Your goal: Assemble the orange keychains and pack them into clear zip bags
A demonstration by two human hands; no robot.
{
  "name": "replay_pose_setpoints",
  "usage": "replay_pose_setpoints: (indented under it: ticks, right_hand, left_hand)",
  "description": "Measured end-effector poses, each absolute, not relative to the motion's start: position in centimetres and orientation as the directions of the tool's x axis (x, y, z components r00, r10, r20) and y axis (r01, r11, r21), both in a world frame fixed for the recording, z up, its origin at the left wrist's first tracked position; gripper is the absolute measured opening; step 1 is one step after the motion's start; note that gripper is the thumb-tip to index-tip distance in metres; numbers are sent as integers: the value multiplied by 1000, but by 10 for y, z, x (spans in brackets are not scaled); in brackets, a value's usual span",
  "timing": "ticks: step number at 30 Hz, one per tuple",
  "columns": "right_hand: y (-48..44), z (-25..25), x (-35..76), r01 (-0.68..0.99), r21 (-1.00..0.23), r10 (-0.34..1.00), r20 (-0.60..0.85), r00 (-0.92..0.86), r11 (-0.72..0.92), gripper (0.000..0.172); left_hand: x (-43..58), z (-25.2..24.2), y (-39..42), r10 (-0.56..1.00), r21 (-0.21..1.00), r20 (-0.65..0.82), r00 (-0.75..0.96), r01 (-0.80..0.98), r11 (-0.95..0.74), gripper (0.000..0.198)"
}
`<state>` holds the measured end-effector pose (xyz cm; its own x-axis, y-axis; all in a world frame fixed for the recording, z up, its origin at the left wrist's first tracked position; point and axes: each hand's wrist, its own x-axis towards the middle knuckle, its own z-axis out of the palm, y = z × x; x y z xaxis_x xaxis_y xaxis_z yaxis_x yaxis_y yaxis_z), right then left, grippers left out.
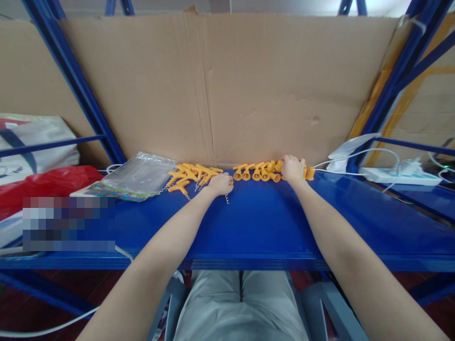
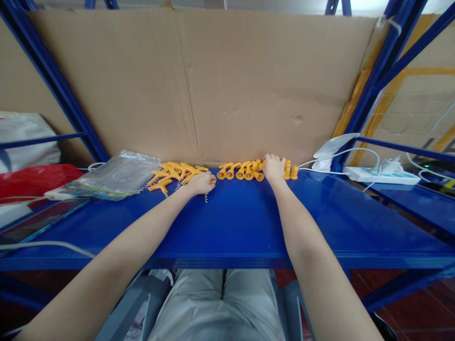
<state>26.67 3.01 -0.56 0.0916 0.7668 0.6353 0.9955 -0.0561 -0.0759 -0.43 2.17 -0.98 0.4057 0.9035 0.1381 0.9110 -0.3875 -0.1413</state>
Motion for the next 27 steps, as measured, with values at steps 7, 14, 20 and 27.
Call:
replay_pose_setpoints:
  ticks: [7, 14, 20, 27]
  right_hand:
    - [38, -6, 262, 983, -68, 685, 726, -70, 173, 39]
    - [37, -7, 238, 934, 21, 645, 718, -261, 355, 39]
    - [28, -6, 211, 884, 132, 665, 611, -429, 449, 35]
    - [16, -7, 195, 869, 183, 788, 367, -494, 459, 31]
  left_hand:
    - [-4, -9, 20, 904, -148, 126, 409, 909, -390, 38]
    - [-4, -10, 20, 906, -157, 131, 403, 911, -382, 38]
    - [-4, -9, 20, 906, -164, 132, 403, 910, -381, 37]
    - [-4, -10, 21, 897, -146, 150, 415, 907, -395, 37]
